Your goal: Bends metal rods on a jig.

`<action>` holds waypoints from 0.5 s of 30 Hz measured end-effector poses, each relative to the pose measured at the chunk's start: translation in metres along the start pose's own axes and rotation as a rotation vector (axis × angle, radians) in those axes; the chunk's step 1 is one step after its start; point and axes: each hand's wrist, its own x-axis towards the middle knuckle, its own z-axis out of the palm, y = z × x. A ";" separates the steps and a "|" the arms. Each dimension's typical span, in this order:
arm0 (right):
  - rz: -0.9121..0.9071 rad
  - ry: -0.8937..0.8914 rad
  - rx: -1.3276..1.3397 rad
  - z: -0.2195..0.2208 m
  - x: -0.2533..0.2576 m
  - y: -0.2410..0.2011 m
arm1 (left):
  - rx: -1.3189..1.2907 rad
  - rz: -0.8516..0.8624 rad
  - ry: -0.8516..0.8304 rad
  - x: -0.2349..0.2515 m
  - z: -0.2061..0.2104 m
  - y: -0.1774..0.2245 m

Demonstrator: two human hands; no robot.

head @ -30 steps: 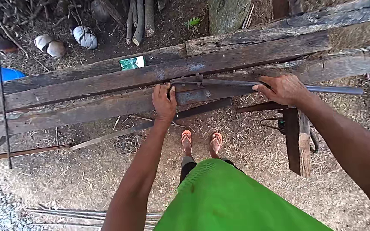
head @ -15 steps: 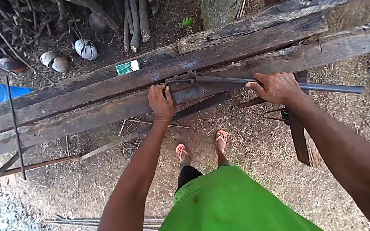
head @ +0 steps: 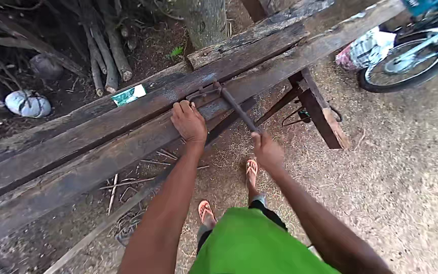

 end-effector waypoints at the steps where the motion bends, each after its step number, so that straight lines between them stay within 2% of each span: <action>1: 0.029 -0.045 0.025 0.008 -0.010 -0.007 | -0.010 0.005 -0.008 0.000 -0.001 0.001; 3: -0.004 -0.137 0.051 0.008 -0.010 -0.007 | -0.010 0.030 0.006 0.003 -0.002 -0.001; 7: -0.264 -0.326 0.009 -0.016 0.018 0.033 | -0.007 0.029 0.029 0.001 0.001 -0.002; 10: -0.401 -0.320 -0.038 -0.022 0.031 0.049 | 0.000 0.020 0.052 0.003 0.001 -0.003; 15: -0.448 -0.331 0.228 0.001 0.034 0.063 | 0.008 0.004 0.062 0.000 0.003 -0.004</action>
